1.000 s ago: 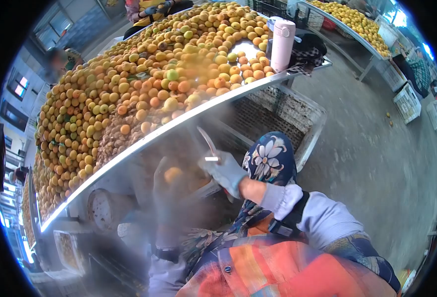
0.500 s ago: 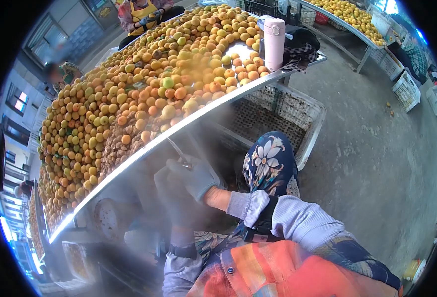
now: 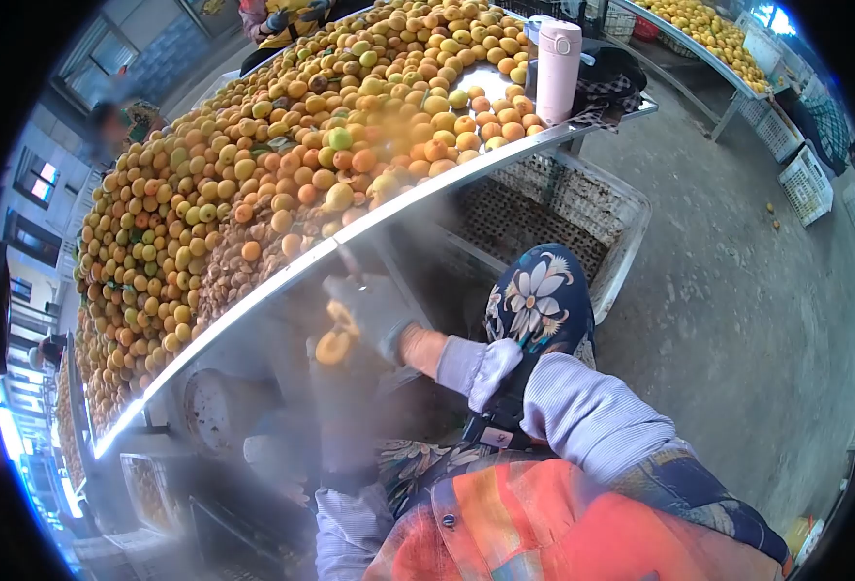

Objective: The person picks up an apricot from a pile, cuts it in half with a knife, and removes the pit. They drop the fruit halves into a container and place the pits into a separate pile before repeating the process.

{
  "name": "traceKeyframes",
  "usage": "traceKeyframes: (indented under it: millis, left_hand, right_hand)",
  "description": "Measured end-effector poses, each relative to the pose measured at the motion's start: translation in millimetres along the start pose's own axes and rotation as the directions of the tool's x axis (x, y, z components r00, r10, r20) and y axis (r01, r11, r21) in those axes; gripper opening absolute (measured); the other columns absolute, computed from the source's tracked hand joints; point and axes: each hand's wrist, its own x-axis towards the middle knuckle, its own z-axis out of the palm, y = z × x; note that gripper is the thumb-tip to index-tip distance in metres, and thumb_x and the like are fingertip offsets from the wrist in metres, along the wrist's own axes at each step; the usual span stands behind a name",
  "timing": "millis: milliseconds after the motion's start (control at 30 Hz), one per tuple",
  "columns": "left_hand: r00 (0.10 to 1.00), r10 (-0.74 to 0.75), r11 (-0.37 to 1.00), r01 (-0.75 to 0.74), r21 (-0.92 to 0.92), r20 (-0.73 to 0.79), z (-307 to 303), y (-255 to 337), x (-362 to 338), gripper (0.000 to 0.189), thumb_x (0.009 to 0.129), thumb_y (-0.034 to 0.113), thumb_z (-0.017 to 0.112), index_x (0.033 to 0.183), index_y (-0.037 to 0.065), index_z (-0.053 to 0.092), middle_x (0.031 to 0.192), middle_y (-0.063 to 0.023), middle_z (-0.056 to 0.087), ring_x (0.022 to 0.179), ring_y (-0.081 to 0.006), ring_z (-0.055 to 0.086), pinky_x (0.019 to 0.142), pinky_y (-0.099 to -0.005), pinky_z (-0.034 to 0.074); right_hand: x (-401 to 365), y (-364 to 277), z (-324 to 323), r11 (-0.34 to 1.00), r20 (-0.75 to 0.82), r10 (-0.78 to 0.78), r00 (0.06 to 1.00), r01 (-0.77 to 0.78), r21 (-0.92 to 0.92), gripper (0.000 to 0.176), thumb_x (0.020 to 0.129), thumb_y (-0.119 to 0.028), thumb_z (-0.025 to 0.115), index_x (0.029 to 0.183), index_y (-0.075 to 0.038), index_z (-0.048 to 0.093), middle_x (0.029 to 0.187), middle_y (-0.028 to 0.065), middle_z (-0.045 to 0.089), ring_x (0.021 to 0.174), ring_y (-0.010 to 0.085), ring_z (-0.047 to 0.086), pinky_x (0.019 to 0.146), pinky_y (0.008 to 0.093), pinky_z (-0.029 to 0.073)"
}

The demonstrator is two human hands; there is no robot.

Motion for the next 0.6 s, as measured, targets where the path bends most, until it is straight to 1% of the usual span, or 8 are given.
traceKeyframes:
  millis: [33,67,200,300,433,500,533,600]
  left_hand:
    - [0.995,0.01,1.0,-0.011,-0.003,-0.098,8,0,-8,0.053,0.096,0.053,0.036,0.106,0.005,0.057,0.083,-0.0037,0.059,0.059,-0.008,0.048,0.047,-0.0173,0.035]
    - [0.99,-0.068,0.998,0.068,0.01,0.121,-18,9,-4,0.06,0.095,0.055,0.037,0.131,0.008,0.046,0.119,-0.0104,0.055,0.099,-0.0212,0.058,0.077,-0.0329,0.052]
    - [0.999,-0.018,0.993,0.022,0.119,-0.034,-6,7,-20,0.059,0.095,0.055,0.037,0.13,0.009,0.047,0.117,-0.0099,0.055,0.1,-0.0209,0.057,0.079,-0.0324,0.051]
    - [0.967,0.095,0.988,-0.063,0.139,-0.236,12,7,-12,0.05,0.097,0.047,0.04,0.12,0.004,0.053,0.096,-0.0062,0.06,0.072,-0.013,0.054,0.059,-0.0244,0.044]
    - [0.911,0.393,0.757,-0.243,0.607,-0.125,-8,15,-2,0.054,0.097,0.036,0.046,0.142,0.008,0.034,0.126,-0.0084,0.05,0.107,-0.0178,0.053,0.086,-0.0297,0.047]
    - [0.758,0.597,-0.055,-0.291,0.955,0.265,-37,12,14,0.061,0.095,0.03,0.052,0.145,0.006,0.026,0.131,-0.0102,0.047,0.114,-0.0205,0.051,0.093,-0.0303,0.044]
    - [0.883,0.452,0.323,-0.299,0.898,0.131,-18,11,1,0.066,0.092,0.022,0.059,0.145,0.002,0.026,0.137,-0.013,0.043,0.121,-0.0213,0.046,0.1,-0.0303,0.039]
    - [0.898,0.407,0.314,-0.307,0.898,0.165,7,-2,-13,0.067,0.091,0.022,0.06,0.144,0.001,0.026,0.136,-0.014,0.044,0.12,-0.0207,0.047,0.1,-0.0304,0.039]
  right_hand:
    - [5,6,-5,0.988,-0.037,0.029,0.999,-0.023,0.154,0.027,0.088,-0.032,0.061,0.089,-0.006,0.059,0.079,0.0021,0.058,0.07,0.0116,0.058,0.066,0.0269,0.051]
    - [0,1,-6,0.988,-0.085,0.036,0.996,-0.022,0.156,0.029,0.087,-0.034,0.062,0.091,-0.005,0.059,0.078,0.0012,0.057,0.07,0.0096,0.056,0.061,0.0258,0.049]
    - [10,17,-19,0.993,-0.091,0.052,0.995,-0.042,0.108,0.035,0.086,-0.039,0.061,0.095,-0.005,0.057,0.077,0.0037,0.055,0.066,0.0111,0.053,0.055,0.0275,0.045]
    - [12,21,-27,0.983,-0.089,0.173,0.981,-0.166,0.079,0.04,0.085,-0.044,0.06,0.096,-0.005,0.056,0.077,0.0054,0.055,0.063,0.0133,0.052,0.053,0.0285,0.044]
    - [17,34,-28,0.981,-0.096,0.188,0.977,-0.183,0.064,0.044,0.086,-0.047,0.057,0.096,-0.004,0.056,0.079,0.0055,0.053,0.062,0.0157,0.051,0.054,0.0322,0.044]
    - [18,35,-24,0.985,-0.072,0.17,0.983,-0.166,0.052,0.043,0.088,-0.045,0.056,0.099,-0.003,0.056,0.079,0.0064,0.054,0.066,0.0175,0.053,0.058,0.0331,0.046]
    - [17,36,-23,0.987,-0.055,0.156,0.986,-0.153,0.047,0.043,0.089,-0.044,0.054,0.101,-0.003,0.056,0.08,0.0073,0.056,0.07,0.0193,0.056,0.063,0.034,0.047]
    - [26,58,-29,0.992,-0.033,0.006,0.999,-0.011,-0.126,0.04,0.09,-0.043,0.057,0.1,-0.004,0.058,0.083,0.0046,0.058,0.071,0.0141,0.057,0.064,0.0306,0.049]
